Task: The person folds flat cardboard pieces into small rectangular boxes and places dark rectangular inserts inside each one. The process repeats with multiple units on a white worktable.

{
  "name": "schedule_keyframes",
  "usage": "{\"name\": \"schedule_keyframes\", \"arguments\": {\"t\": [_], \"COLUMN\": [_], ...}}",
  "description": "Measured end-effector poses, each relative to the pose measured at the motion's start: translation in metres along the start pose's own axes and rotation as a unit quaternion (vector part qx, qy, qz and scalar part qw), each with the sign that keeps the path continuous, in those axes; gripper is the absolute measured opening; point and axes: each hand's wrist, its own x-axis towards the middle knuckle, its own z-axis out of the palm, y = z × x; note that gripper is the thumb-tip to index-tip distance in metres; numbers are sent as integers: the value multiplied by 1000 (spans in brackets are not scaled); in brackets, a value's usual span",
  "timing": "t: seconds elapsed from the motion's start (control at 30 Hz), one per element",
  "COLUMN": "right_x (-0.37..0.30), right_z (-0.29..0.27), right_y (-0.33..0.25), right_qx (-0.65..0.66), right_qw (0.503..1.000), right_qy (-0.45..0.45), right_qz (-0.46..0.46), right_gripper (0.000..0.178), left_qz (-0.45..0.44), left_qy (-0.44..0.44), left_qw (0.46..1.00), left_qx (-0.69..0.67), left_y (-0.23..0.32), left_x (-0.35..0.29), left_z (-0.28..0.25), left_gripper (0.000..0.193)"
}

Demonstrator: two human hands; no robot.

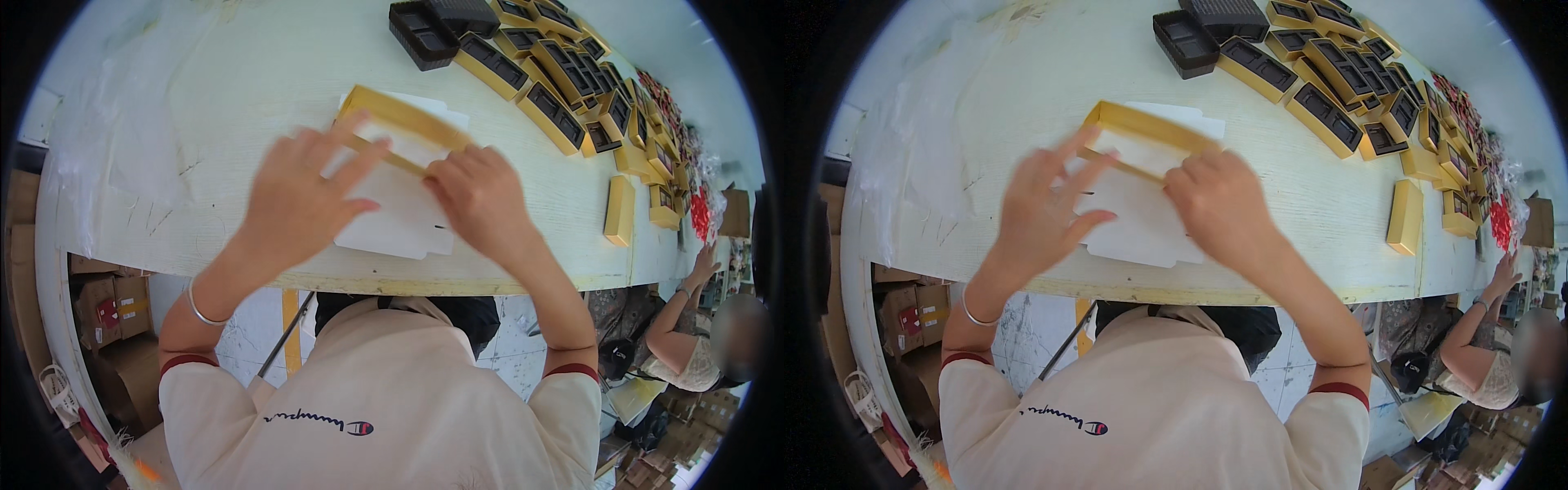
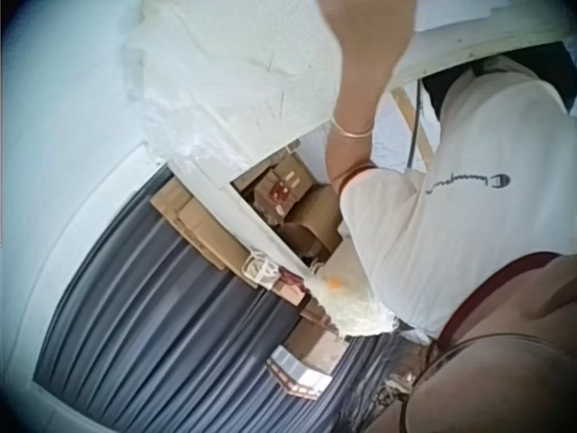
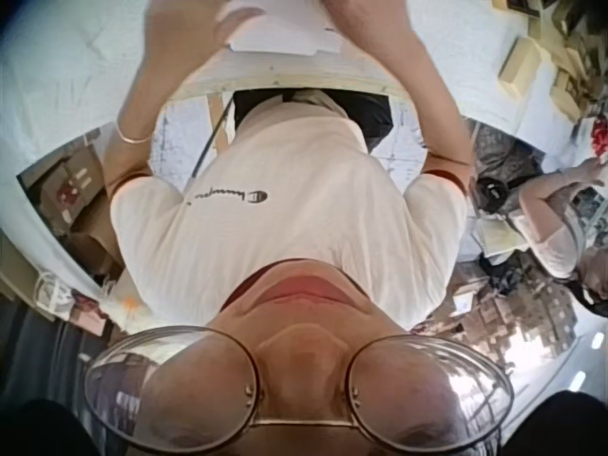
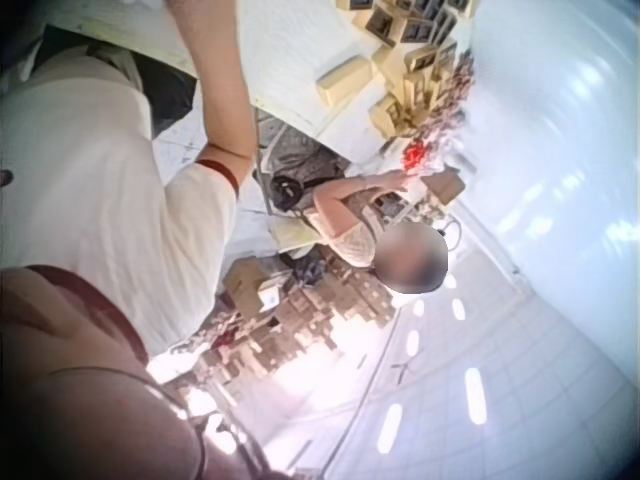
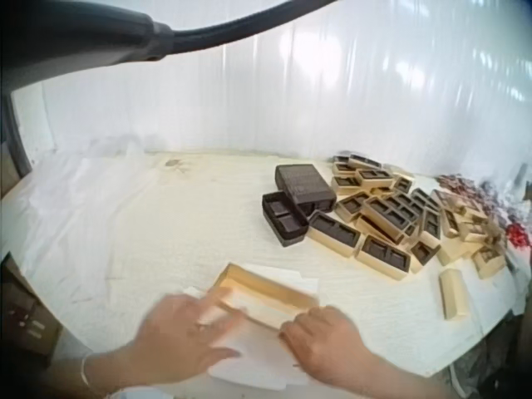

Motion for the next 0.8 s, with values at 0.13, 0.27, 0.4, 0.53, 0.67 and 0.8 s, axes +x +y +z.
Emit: {"name": "schedule_keyframes", "arguments": {"t": [0.13, 0.27, 0.4, 0.53, 0.67, 0.8], "right_x": [-5, -11, -18, -13, -2, 4], "right_z": [-8, -23, 2, 11, 24, 27], "right_y": [-37, 0, 11, 18, 8, -10], "right_qx": [286, 110, 129, 167, 205, 354], "right_qw": [952, 989, 983, 974, 971, 916], "right_qy": [-99, -96, -103, -124, -103, -129], "right_qz": [52, 9, -82, -90, -60, 133], "right_gripper": [21, 52, 39, 27, 18, 22], "left_qz": [1, 5, 33, 24, -62, -134], "left_qy": [-137, -144, -134, -170, -149, -142], "left_qw": [986, 977, 974, 956, 952, 947], "left_qx": [-91, -155, -179, -236, -259, -257], "left_y": [-6, -23, -18, -16, -8, 5], "left_x": [-21, -23, -19, -25, -26, -16], "left_z": [30, 24, 24, 29, 40, 42], "left_gripper": [38, 38, 36, 31, 22, 13]}}
